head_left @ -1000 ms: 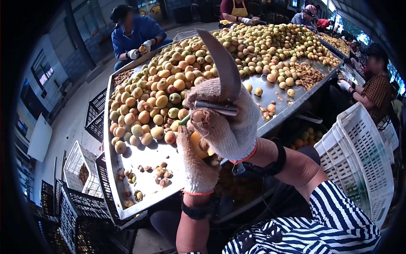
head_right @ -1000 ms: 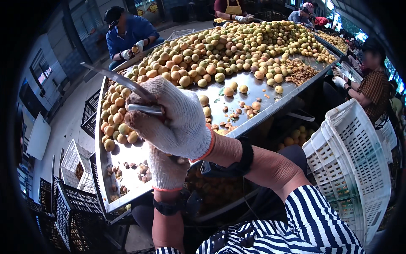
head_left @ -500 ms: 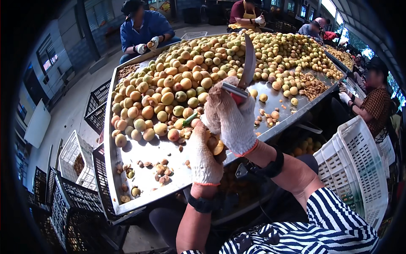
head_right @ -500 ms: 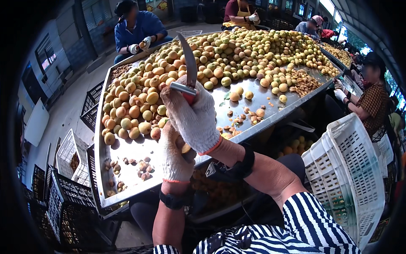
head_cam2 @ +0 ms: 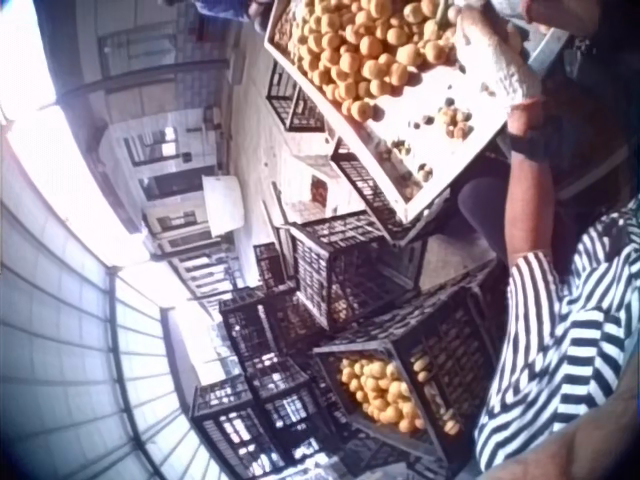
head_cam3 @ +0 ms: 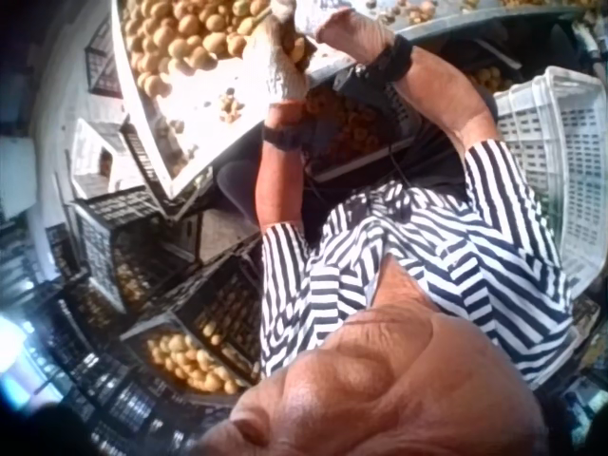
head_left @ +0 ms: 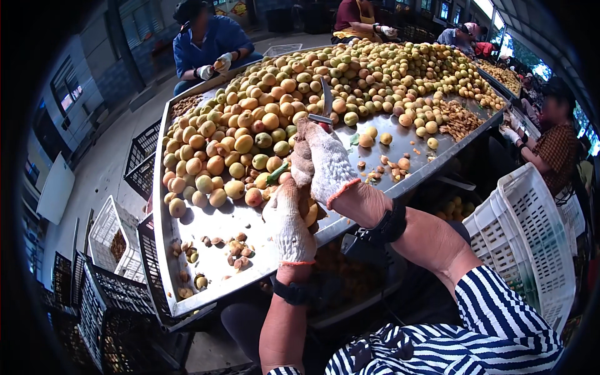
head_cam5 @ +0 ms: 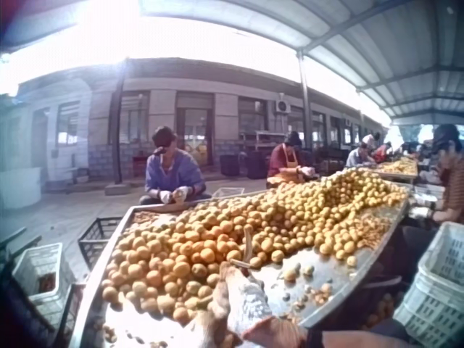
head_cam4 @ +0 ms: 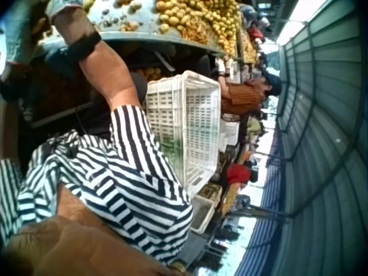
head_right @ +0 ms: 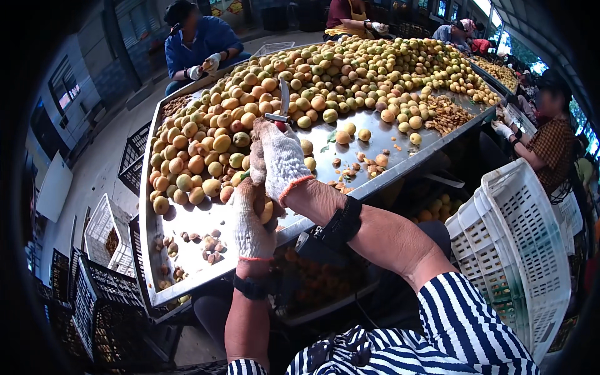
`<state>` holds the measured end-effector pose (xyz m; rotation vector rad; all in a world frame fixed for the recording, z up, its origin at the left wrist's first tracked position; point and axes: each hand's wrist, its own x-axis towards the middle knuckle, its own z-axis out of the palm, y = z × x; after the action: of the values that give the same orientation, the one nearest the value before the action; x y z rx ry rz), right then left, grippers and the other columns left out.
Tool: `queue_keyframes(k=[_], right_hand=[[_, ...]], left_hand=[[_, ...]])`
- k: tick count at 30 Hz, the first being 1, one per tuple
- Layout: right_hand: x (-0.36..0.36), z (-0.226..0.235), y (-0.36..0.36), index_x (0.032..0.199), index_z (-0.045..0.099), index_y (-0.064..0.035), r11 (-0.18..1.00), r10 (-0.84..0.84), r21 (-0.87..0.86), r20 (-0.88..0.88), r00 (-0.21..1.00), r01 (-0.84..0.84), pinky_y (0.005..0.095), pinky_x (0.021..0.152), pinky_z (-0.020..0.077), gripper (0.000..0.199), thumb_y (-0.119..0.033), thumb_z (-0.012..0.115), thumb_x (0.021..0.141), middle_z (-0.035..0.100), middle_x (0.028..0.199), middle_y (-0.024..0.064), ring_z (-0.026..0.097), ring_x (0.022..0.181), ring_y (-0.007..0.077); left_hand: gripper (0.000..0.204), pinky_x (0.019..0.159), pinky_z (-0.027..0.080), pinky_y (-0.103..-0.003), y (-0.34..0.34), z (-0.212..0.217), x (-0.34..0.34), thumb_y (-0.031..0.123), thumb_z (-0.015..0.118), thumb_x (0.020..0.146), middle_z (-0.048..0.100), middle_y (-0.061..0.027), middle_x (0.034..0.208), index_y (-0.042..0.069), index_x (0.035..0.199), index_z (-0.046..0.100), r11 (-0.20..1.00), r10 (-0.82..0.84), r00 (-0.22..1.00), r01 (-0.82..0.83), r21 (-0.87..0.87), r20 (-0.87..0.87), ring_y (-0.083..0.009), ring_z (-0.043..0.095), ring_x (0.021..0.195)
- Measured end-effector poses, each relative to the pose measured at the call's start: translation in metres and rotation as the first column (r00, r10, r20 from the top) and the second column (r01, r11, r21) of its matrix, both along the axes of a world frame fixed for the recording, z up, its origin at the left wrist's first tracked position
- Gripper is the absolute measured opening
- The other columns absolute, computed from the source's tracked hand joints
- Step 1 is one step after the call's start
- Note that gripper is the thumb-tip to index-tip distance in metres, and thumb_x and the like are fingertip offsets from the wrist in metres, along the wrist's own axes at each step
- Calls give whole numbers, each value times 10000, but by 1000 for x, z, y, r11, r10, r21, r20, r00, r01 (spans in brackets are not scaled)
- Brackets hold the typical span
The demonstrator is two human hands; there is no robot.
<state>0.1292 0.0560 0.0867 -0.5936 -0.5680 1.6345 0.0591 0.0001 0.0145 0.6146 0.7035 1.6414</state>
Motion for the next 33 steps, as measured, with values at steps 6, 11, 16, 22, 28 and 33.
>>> queue_keyframes(k=[6, 11, 16, 22, 28, 33], right_hand=[[4, -9, 9, 647, 360, -217, 971, 130, -157, -289, 948, -181, 227, 292, 167, 299, -229, 481, 921, 272, 463, -90, 240, 313, 62], [-12, 6, 6, 744, 477, -172, 998, 53, -38, -72, 996, -56, 220, 293, 260, 170, -203, 552, 893, 403, 500, -74, 366, 340, 52], [-5, 28, 2, 883, 602, -85, 877, -186, 468, 132, 974, 105, 171, 356, 340, 128, -205, 639, 855, 518, 589, -57, 456, 431, 17], [0, 19, -10, 916, 624, -65, 936, -18, 349, 199, 980, -53, 154, 422, 371, 140, -191, 638, 854, 561, 662, -50, 482, 512, 0], [3, 25, -7, 917, 617, -30, 843, -179, 537, 264, 948, 10, 165, 475, 417, 173, -193, 629, 862, 593, 680, -20, 531, 580, 12], [36, 26, -29, 859, 581, 14, 622, -644, 690, 719, 259, -370, 326, 593, 505, 311, -272, 675, 783, 614, 680, 133, 635, 633, 222]], left_hand=[[235, 571, 493, -247, -2, 1, 10, 302, 530, 896, 580, -7, 787, 95, 1007, 534, 894, 438, 802, -340, 292, -405, -118, 577, 672], [310, 626, 512, -248, -4, 15, -5, 365, 536, 895, 597, -20, 894, 110, 1071, 517, 995, 48, 982, -32, -93, 180, -127, 600, 744], [338, 585, 521, -252, -6, 19, -3, 420, 537, 887, 583, -26, 848, 123, 1047, 506, 994, 43, 981, -23, -105, 191, -157, 597, 688], [304, 498, 485, -247, -2, 18, 5, 412, 507, 899, 604, -7, 834, 127, 1005, 526, 987, 115, 983, -97, -130, 142, -131, 597, 636], [377, 477, 470, -226, 2, 12, 1, 463, 455, 914, 615, -28, 880, 119, 1057, 514, 986, 132, 982, -115, -124, 137, -124, 590, 641], [448, 676, 523, -316, -1, 22, -10, 462, 459, 914, 582, -72, 1060, 89, 1163, 467, 989, 149, 971, -146, -32, 185, -172, 601, 859]])
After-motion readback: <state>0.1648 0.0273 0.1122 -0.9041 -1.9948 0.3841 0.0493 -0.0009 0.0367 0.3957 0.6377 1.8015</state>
